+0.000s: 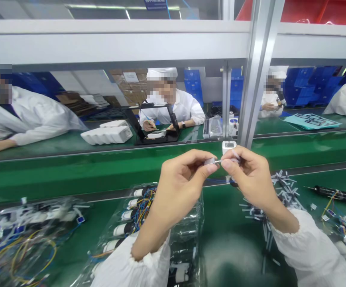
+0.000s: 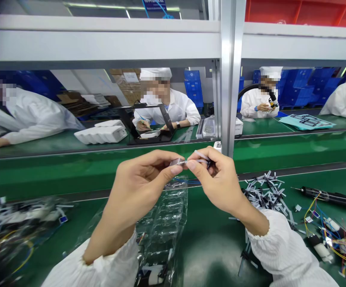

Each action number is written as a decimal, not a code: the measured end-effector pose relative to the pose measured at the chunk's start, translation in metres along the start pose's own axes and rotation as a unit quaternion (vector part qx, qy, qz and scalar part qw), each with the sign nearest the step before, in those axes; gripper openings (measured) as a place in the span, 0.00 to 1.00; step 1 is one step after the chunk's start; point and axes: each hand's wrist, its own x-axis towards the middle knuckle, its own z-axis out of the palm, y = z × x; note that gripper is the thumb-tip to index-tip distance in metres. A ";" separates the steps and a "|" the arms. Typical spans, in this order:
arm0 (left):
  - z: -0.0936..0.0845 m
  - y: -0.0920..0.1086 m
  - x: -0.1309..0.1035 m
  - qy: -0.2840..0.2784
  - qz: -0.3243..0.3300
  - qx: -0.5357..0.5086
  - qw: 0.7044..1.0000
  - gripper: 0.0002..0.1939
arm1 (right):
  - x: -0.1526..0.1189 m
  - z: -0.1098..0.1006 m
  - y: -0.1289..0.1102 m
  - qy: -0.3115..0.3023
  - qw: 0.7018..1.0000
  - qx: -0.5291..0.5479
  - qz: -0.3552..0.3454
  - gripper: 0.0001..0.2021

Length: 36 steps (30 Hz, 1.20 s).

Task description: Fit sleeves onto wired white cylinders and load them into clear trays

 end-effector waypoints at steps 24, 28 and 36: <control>0.008 -0.010 -0.011 0.005 0.153 0.157 0.976 0.11 | -0.014 0.020 0.012 0.127 0.983 -0.104 -0.081 0.07; 0.012 -0.011 -0.012 0.016 0.228 0.197 0.953 0.13 | -0.013 0.016 0.008 0.122 0.972 -0.159 -0.125 0.09; 0.014 -0.018 -0.015 -0.017 0.240 0.260 0.935 0.14 | -0.009 0.001 0.005 0.024 0.979 -0.191 -0.066 0.09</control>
